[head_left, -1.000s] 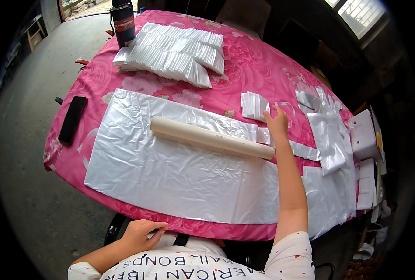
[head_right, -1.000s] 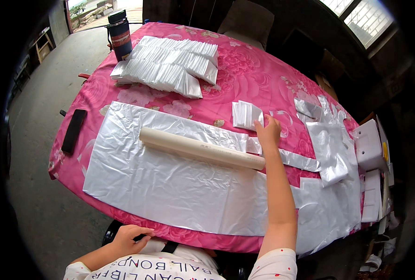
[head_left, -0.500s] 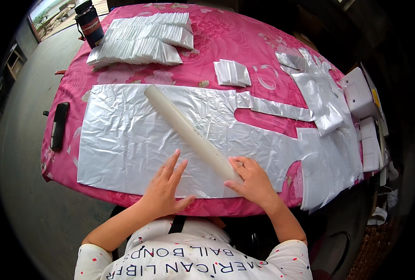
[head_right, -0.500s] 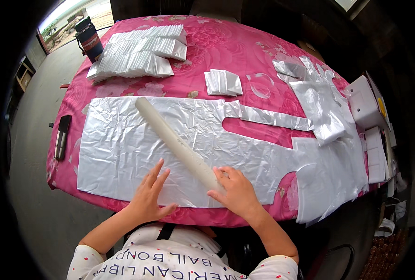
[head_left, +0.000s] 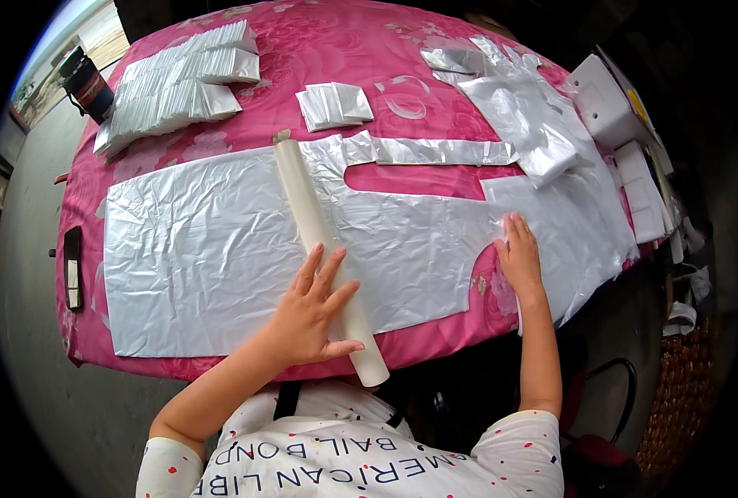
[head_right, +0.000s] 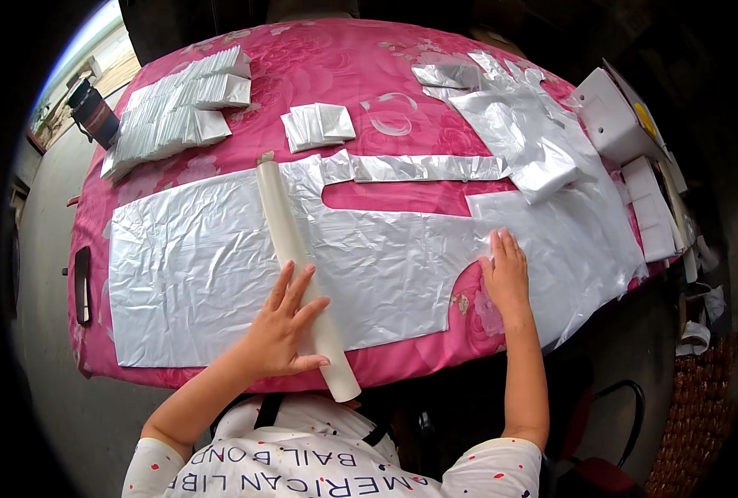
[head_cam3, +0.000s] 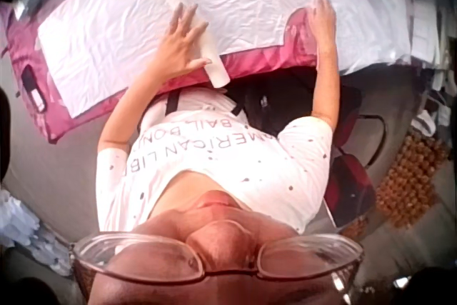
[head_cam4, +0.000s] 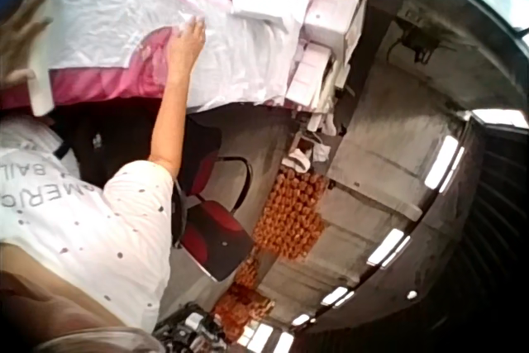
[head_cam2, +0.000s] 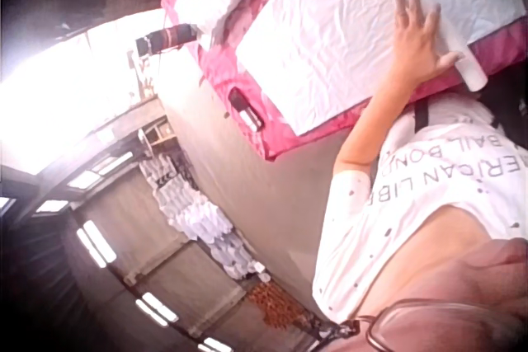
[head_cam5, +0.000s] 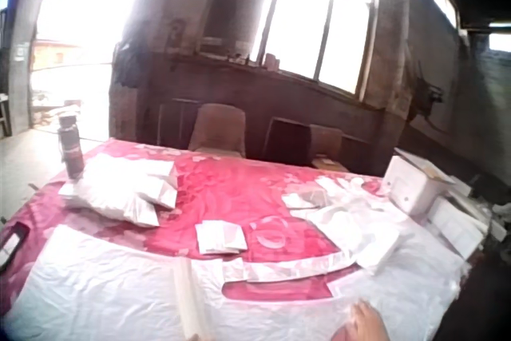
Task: The person unrolls a roll of clear plastic wrap on a pink tablecloth, cuts a sheet, folds it into a small pouch, and places it on a stack. The person repeats this process multiple times, handling the plastic wrap roll and the finished pouches.
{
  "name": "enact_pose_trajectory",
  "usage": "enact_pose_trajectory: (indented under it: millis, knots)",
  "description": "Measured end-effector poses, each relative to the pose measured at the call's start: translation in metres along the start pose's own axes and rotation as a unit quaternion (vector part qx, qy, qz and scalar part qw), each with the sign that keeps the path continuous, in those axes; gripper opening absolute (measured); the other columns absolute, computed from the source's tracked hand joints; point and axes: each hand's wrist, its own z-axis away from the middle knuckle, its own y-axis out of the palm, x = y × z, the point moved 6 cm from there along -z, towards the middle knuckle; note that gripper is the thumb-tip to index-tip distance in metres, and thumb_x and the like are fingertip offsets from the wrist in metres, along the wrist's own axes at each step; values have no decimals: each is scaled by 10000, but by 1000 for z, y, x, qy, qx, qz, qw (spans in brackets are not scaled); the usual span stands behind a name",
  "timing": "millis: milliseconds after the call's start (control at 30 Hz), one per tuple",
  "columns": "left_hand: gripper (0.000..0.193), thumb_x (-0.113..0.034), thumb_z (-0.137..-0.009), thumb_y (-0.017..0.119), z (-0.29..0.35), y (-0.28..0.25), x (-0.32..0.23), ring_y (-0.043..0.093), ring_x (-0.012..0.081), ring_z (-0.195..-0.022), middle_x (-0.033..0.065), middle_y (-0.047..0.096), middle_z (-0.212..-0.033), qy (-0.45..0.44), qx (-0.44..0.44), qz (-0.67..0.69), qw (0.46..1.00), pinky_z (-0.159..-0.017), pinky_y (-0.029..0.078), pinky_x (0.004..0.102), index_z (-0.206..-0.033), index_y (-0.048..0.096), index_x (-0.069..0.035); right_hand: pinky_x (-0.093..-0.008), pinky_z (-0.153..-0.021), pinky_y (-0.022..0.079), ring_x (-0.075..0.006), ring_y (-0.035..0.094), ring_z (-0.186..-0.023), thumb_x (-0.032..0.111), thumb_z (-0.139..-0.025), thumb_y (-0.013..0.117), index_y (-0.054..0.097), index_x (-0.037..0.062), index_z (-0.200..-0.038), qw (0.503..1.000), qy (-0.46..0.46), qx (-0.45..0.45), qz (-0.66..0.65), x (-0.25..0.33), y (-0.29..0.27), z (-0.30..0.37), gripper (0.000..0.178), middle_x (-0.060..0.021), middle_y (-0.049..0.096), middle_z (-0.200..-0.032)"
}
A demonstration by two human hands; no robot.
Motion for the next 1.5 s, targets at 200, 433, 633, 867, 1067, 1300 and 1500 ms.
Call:
enact_pose_trajectory:
  millis: [200, 433, 633, 867, 1067, 1300, 1500]
  knots:
    - [697, -642, -743, 527, 0, 4, -6, 132, 478, -1321, 236, 269, -1405, 6, -6, -7, 1000, -1042, 239, 536, -1088, 564, -37, -411, -1004, 328, -329, 458, -1175, 87, -792, 551, 505, -6, -1221, 969, 241, -32, 54, -107, -39, 24, 442, -185, 503, -1261]
    - [651, -627, -749, 533, -4, 7, -12, 147, 473, -1323, 228, 287, -1396, 4, 27, -15, 1000, -1032, 217, 567, -1022, 554, -36, -377, -1020, 322, -306, 430, -1214, 123, -832, 536, 510, -29, -1205, 991, 90, -99, -33, -25, -26, 26, 404, -177, 508, -1256]
    - [597, -602, -747, 554, -3, 4, -19, 182, 440, -1325, 206, 363, -1351, 10, 31, -30, 999, -1020, 214, 585, -930, 562, -33, -357, -1054, 283, -311, 382, -1261, 169, -918, 399, 476, -61, -1236, 991, 80, -82, -74, -41, 4, 13, 400, -191, 447, -1322]
    - [563, -576, -746, 571, -5, 6, -23, 190, 427, -1325, 204, 383, -1334, 2, 25, -34, 999, -1018, 195, 605, -868, 576, -27, -338, -1012, 345, -283, 446, -1215, 174, -913, 422, 546, -17, -1184, 980, 169, -99, -26, -104, 10, 25, 355, -155, 520, -1256]
    - [543, -560, -750, 575, -6, 8, -24, 184, 415, -1331, 202, 386, -1332, 0, 28, -31, 999, -1021, 177, 616, -851, 576, -25, -373, -779, 462, -288, 601, -907, 111, -796, 609, 631, 38, -878, 965, 196, -171, 22, -72, -19, 30, 112, -60, 665, -926]
    - [547, -490, -754, 615, -6, 6, -27, 204, 407, -1323, 192, 379, -1340, -3, -6, -4, 1000, -1041, 193, 573, -1026, 575, -17, -312, -589, 457, -210, 594, -654, 32, -715, 671, 541, 42, -774, 958, 143, -146, -202, 57, -66, 31, 143, -65, 607, -712]
    - [394, -138, -815, 648, -6, 5, -16, 491, 229, -1132, 170, 462, -1284, -241, -64, 629, 736, -926, 418, 336, -1158, 515, 5, -276, -586, 455, -161, 568, -619, 37, -692, 715, 548, 46, -791, 890, -131, -20, -435, 221, -61, 58, 194, -48, 601, -721]
